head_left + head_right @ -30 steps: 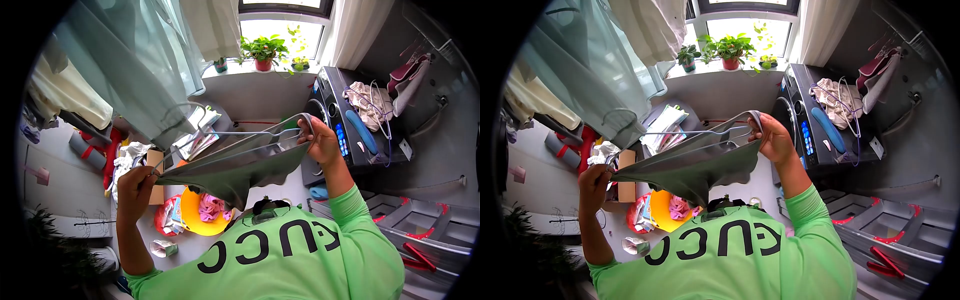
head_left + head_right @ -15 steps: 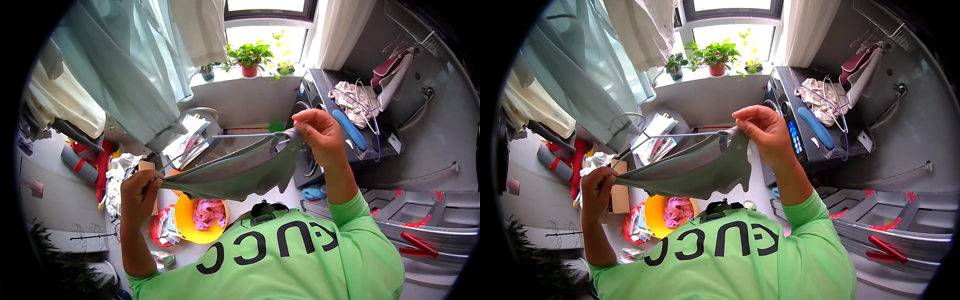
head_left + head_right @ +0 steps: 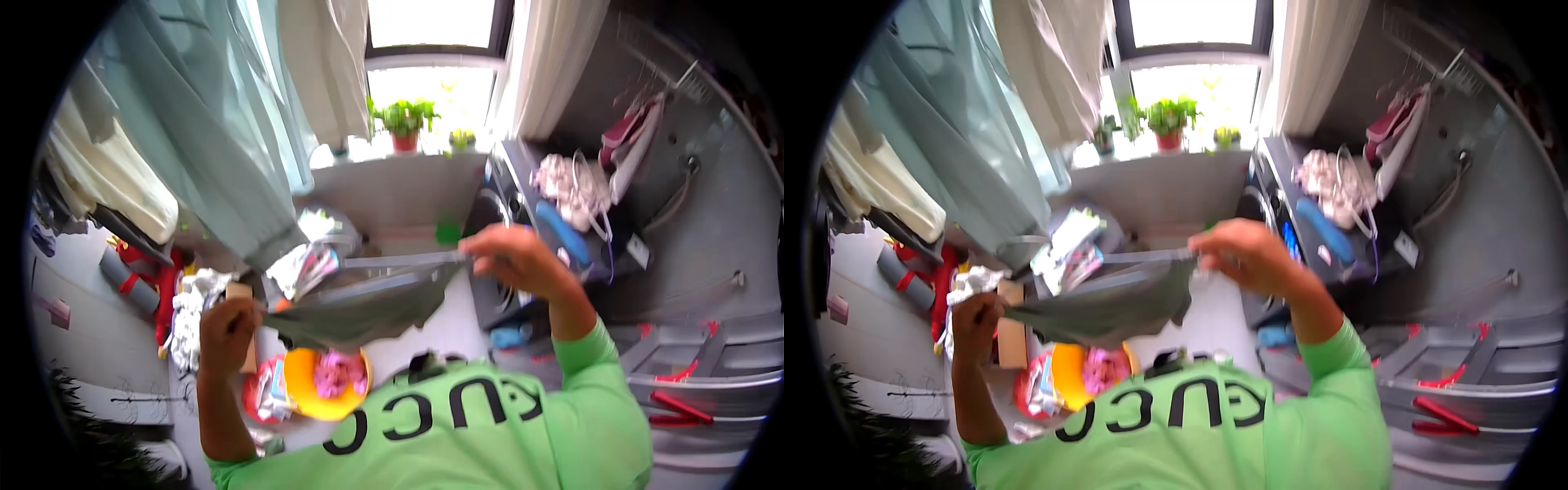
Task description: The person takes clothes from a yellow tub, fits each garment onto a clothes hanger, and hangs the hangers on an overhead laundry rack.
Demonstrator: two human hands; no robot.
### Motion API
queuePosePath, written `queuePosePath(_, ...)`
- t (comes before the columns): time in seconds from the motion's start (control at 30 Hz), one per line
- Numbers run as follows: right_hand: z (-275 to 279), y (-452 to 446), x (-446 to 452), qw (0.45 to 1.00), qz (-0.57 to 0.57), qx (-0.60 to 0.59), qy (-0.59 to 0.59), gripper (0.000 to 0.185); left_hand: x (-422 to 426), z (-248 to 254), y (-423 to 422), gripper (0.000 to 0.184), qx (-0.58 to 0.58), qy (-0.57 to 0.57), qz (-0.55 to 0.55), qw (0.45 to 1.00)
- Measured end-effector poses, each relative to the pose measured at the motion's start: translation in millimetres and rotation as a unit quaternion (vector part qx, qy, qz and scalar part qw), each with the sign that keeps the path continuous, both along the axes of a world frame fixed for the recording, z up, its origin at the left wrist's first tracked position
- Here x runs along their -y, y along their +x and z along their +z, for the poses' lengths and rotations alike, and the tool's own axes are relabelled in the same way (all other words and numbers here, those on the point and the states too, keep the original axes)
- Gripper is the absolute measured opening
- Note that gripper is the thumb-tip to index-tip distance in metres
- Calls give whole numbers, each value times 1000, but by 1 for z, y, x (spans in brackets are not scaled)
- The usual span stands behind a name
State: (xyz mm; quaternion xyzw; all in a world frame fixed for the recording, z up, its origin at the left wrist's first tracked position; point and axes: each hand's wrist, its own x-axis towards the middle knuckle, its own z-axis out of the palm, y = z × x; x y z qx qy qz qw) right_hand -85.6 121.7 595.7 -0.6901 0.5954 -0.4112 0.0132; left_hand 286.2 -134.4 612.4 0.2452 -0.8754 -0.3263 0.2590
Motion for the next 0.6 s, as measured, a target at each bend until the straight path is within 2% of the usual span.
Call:
queuePosePath(0.03, 4, 2, -1, 1000, 22, 3, -21, 21, 8, -3, -1, 8, -18, 5, 14, 1000)
queuePosePath(0.1, 14, -4, -7, 998, 58, -9, -30, 14, 11, 13, -3, 9, 21, -11, -29, 999)
queuePosePath(0.13, 21, -3, -9, 995, 79, 36, -52, 10, 8, 24, -7, 9, -5, 23, -45, 999)
queuePosePath(0.17, 28, -5, -11, 993, 80, 20, -78, 7, 7, 33, -13, 9, -27, 55, -66, 996)
queuePosePath(0.23, 48, 2, -23, 992, 78, 71, -68, 7, 16, 33, -21, 8, -75, 125, -119, 982)
queuePosePath(0.37, 71, 5, -55, 991, 20, 102, -87, 13, 27, 36, -48, 12, -116, 37, -186, 975)
queuePosePath(0.4, 78, 6, -65, 990, 3, 112, -88, 15, 24, 45, -53, 19, -91, 27, -202, 975)
queuePosePath(0.5, 106, 6, -97, 979, -81, 133, -128, 19, 7, 75, -78, 28, -146, -133, -248, 948)
queuePosePath(0.53, 117, 6, -108, 964, -104, 184, -161, 19, 6, 79, -79, 40, -124, -111, -247, 955)
queuePosePath(0.57, 129, -1, -121, 953, -131, 204, -182, 25, 3, 82, -80, 41, -149, -152, -225, 951)
queuePosePath(0.6, 138, -11, -135, 950, -145, 149, -234, 30, 0, 85, -81, 43, -175, -191, -203, 944)
